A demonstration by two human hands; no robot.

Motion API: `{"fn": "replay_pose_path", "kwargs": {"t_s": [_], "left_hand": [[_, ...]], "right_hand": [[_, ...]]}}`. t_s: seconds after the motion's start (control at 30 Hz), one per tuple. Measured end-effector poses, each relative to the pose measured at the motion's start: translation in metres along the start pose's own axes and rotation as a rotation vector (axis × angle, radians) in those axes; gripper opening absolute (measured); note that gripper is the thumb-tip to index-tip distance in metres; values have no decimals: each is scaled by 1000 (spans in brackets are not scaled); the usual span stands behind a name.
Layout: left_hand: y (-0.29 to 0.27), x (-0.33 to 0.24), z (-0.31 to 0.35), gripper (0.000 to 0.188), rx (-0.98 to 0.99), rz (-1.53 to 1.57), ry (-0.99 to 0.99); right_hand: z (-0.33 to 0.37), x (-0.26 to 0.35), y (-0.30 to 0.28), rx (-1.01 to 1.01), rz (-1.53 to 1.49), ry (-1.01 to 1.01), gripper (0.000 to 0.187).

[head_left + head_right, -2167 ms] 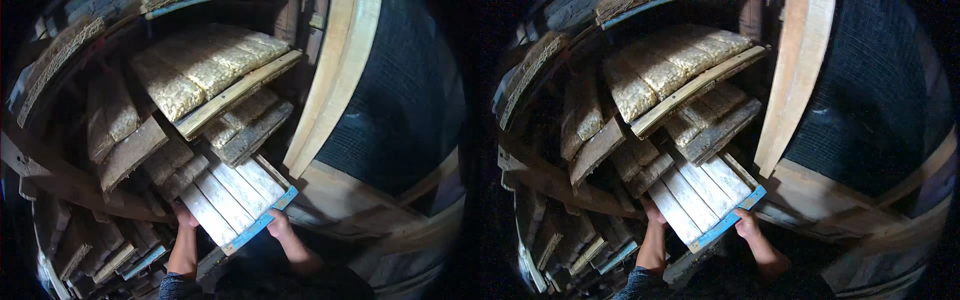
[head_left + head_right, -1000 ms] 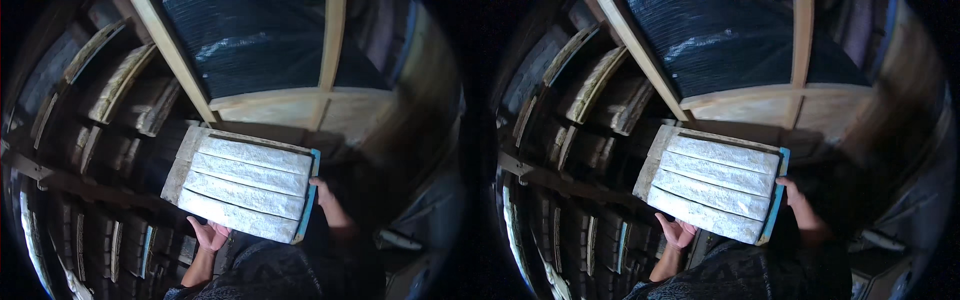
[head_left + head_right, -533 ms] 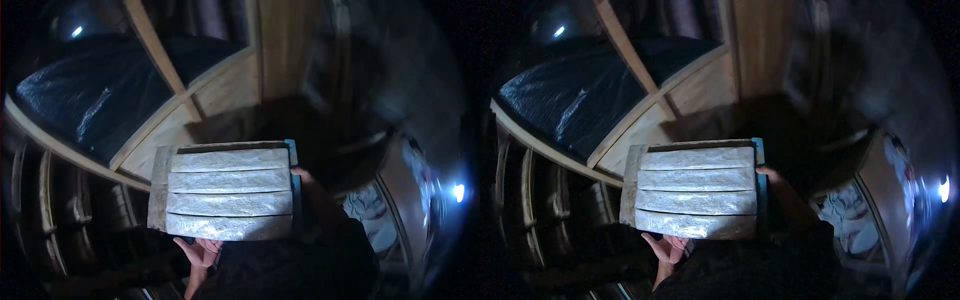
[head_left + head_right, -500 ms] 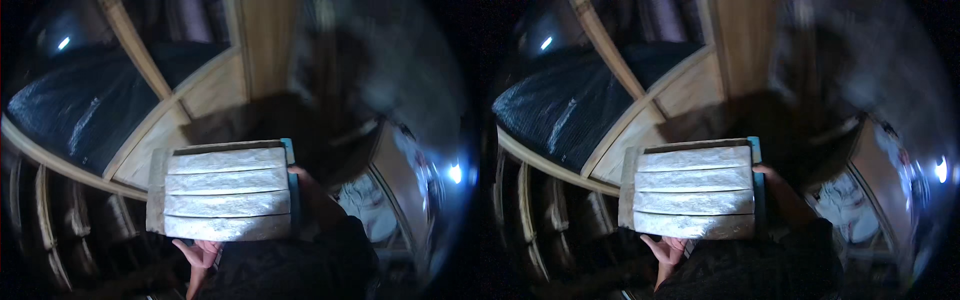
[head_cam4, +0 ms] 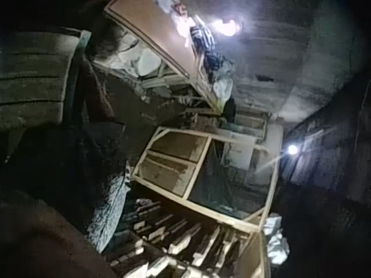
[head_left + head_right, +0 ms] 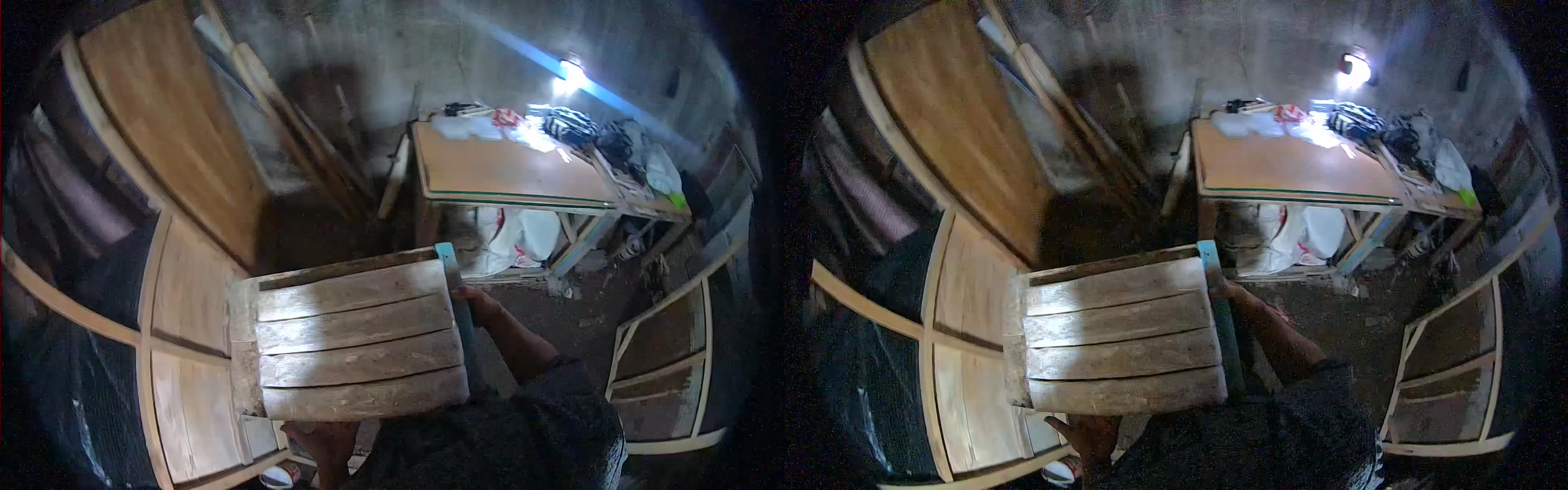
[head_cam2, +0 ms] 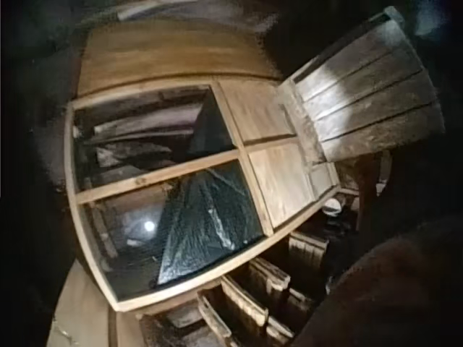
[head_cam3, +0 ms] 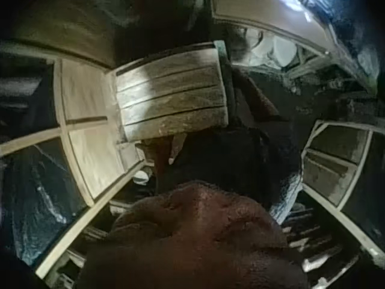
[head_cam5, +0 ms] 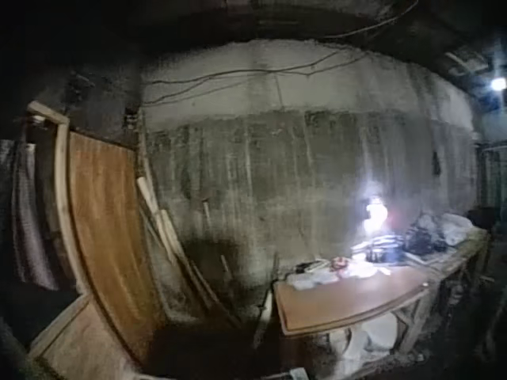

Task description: The person places a wooden board holding wrapped food packets onto a table, perforates the plastic wrapping with a pointed tool, and transfers the board onto a rack. The person then brings another board of wrapped packets from the rack to the table and perforates them with the tool.

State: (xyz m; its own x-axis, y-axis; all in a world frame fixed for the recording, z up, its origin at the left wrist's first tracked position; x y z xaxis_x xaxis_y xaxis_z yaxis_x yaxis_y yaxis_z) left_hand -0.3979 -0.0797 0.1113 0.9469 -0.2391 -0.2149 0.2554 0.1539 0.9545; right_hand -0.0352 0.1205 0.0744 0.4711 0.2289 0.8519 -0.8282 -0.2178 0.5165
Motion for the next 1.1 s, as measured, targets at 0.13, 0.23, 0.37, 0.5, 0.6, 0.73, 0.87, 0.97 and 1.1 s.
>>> {"fn": "replay_pose_path", "kwargs": {"t_s": [0.13, 0.23, 0.37, 0.5, 0.6, 0.73, 0.87, 0.97, 1.1], "left_hand": [[45, 90, -52, 94, 262, 451, -237], [82, 194, -101, 98, 101, 873, -375], [125, 358, -178, 112, -41, 270, -345], [161, 527, -255, 122, -115, 293, -418], [180, 638, -306, 116, -18, -478, -383], [227, 758, -370, 116, -174, -338, -419], [238, 832, -444, 118, -16, -560, -603], [231, 879, -515, 105, -75, -355, -595], [247, 909, -615, 112, -67, -184, -728]], "right_hand": [[51, 54, -99, -89, -114, 38, 52], [81, 73, -245, -52, -137, -9, 52], [141, 178, -368, -222, -110, -43, 52], [194, 264, -526, -369, -231, -105, 47], [228, 327, -625, -378, -217, -148, 47], [264, 375, -739, -469, -252, -161, 45], [268, 392, -852, -502, -259, -192, 45], [274, 389, -943, -617, -239, -247, 46], [222, 421, -1022, -544, -242, -258, 51]]}}
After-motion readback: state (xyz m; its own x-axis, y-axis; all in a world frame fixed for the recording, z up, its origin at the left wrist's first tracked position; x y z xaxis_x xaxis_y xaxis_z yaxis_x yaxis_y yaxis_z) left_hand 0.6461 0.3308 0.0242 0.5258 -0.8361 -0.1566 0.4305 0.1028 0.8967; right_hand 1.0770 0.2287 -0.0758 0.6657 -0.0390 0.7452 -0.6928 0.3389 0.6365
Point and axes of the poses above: each hand's wrist, its own z-axis away from the middle knuckle, its own y-axis out of the palm, x = y × z, the point moved 2 cm from there along -z, towards the middle knuckle, and after that the axes turned 8 degrees about -y, right-handed, at the moved point
